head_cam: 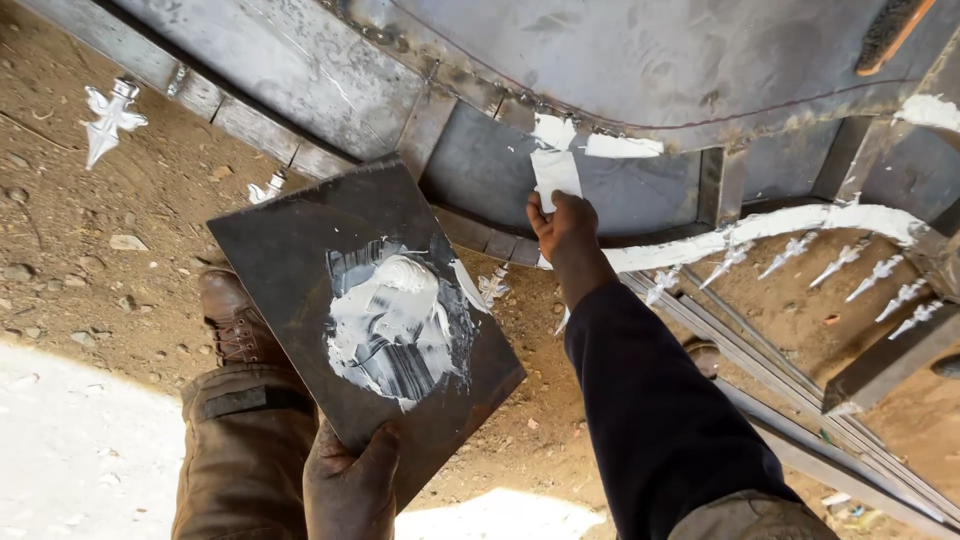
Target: Applying and smoothing filler paste onto the joints of a metal structure using a handheld spreader
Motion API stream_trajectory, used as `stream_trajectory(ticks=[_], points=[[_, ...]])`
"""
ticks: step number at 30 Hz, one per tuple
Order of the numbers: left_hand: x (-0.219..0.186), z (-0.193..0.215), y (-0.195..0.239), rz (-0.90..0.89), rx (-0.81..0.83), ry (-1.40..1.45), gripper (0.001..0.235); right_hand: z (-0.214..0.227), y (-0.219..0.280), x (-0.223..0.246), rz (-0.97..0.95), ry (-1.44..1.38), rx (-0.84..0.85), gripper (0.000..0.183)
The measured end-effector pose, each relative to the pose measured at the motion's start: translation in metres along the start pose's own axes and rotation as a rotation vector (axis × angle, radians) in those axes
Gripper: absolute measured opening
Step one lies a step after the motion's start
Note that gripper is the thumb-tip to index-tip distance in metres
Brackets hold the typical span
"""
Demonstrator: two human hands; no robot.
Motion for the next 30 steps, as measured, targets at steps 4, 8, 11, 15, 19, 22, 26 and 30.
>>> stream_trajectory(ticks=[4,8,11,15,19,22,26,30], points=[[0.008,0.002,-0.004,0.024,-0.007,0.074,0.065,-0.016,0.003,-0.020,0.028,0.018,0.061,0.031],[0.030,0.019,-0.022,-0.028,-0.148,-0.098,0.047,-0.039,0.025,-0.028,-0.014,-0.042,0.063,0.032],[-0.001,0.006,0.001,0.033,-0.267,-0.470,0.032,-0.032,0.036,-0.017,-0.013,0.066,0.434,0.036],[0.016,-0.006,-0.007,-0.100,-0.020,-0.053,0.034,-0.002,0.101,0.064,0.161,0.302,0.664,0.065],[0.016,-0.020,-0.007,-0.119,-0.028,-0.080,0.035,0.062,0.136,0.119,0.346,0.707,0.544,0.061],[0.025,-0.025,-0.008,-0.121,0.001,-0.055,0.041,0.105,0.148,0.121,0.347,0.784,0.501,0.052],[0.023,-0.032,-0.003,-0.137,0.005,-0.081,0.058,0.118,0.143,0.132,0.939,1.232,0.537,0.031],[0.038,-0.028,-0.007,-0.080,0.002,-0.062,0.054,0.053,0.174,0.142,1.247,1.307,0.812,0.024]])
Point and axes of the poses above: each hand's wrist, its own y-axis away from the middle knuckle, its own z-axis out of the back of the hand, x = y × z, the point moved 7 cm from there along -y, towards the middle knuckle, and after that the axes turned 11 degrees about z, right-handed, at the moved point
